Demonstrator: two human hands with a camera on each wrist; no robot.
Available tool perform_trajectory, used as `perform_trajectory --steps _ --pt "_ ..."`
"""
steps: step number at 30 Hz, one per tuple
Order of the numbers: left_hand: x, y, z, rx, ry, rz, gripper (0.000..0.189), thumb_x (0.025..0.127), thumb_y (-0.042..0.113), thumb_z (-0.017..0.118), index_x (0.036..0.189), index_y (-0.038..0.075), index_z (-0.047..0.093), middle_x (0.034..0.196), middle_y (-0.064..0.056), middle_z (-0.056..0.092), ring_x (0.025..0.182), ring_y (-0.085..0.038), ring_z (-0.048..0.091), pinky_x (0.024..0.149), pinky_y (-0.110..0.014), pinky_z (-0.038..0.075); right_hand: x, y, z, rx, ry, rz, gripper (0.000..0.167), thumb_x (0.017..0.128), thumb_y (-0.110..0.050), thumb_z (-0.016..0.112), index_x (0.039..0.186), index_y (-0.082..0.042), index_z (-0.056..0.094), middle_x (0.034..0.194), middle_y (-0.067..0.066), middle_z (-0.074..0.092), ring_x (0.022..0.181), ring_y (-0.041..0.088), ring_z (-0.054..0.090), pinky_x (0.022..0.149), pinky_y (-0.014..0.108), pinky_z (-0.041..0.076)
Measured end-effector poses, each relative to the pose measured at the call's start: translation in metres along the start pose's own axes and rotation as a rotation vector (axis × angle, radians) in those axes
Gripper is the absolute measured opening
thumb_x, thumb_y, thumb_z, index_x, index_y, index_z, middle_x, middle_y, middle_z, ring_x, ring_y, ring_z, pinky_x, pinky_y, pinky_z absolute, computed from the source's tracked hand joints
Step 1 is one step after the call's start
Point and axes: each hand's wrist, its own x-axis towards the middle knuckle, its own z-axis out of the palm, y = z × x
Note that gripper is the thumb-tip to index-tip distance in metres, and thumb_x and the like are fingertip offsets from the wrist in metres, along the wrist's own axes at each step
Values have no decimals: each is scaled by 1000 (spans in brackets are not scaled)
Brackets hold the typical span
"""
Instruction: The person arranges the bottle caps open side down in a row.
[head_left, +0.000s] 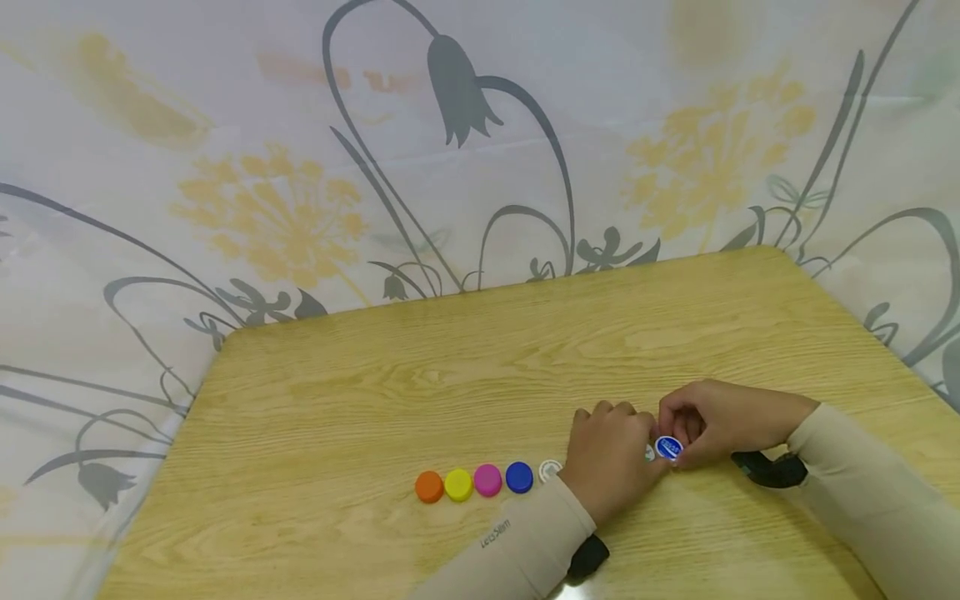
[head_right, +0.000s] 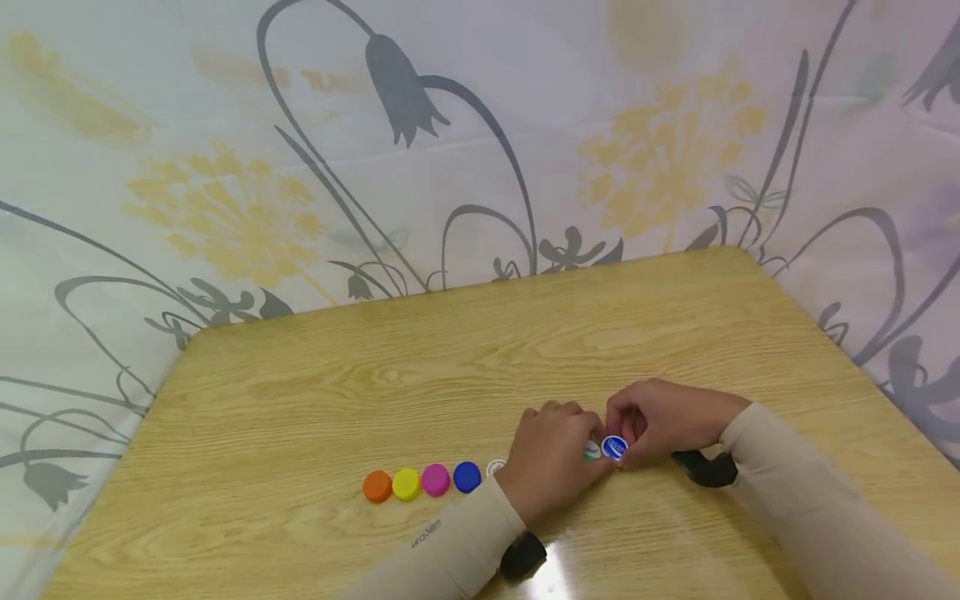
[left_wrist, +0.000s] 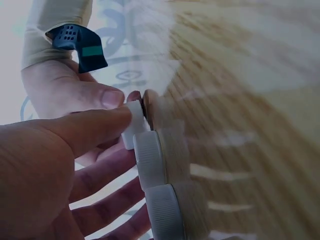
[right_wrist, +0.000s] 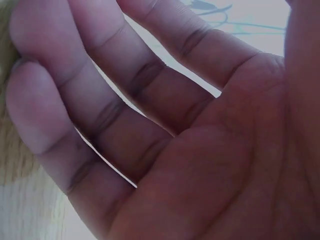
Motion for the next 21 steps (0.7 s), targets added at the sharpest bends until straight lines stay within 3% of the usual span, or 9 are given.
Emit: perform_trajectory --steps 8,14,21 --pt "0 7 7 76 14 -1 22 86 54 72 79 35 65 86 16 62 81 -6 53 71 -29 39 -2 5 3 -22 9 -7 20 84 -25 81 91 -18 63 75 -11 58 64 -2 52 55 21 47" --pt "1 11 9 73 38 1 18 87 53 73 82 36 68 87 16 63 83 -7 54 69 -29 39 -6 7 2 -23 20 -22 19 85 -21 80 92 -18 63 75 -11 57 64 -2 51 55 21 47" --pt "3 14 10 68 16 9 25 86 54 73 74 35 62 86 17 62 82 -6 53 69 -29 40 -12 10 4 -28 31 -20 18 86 -20 79 92 -19 62 76 -11 56 65 -3 51 55 21 46"
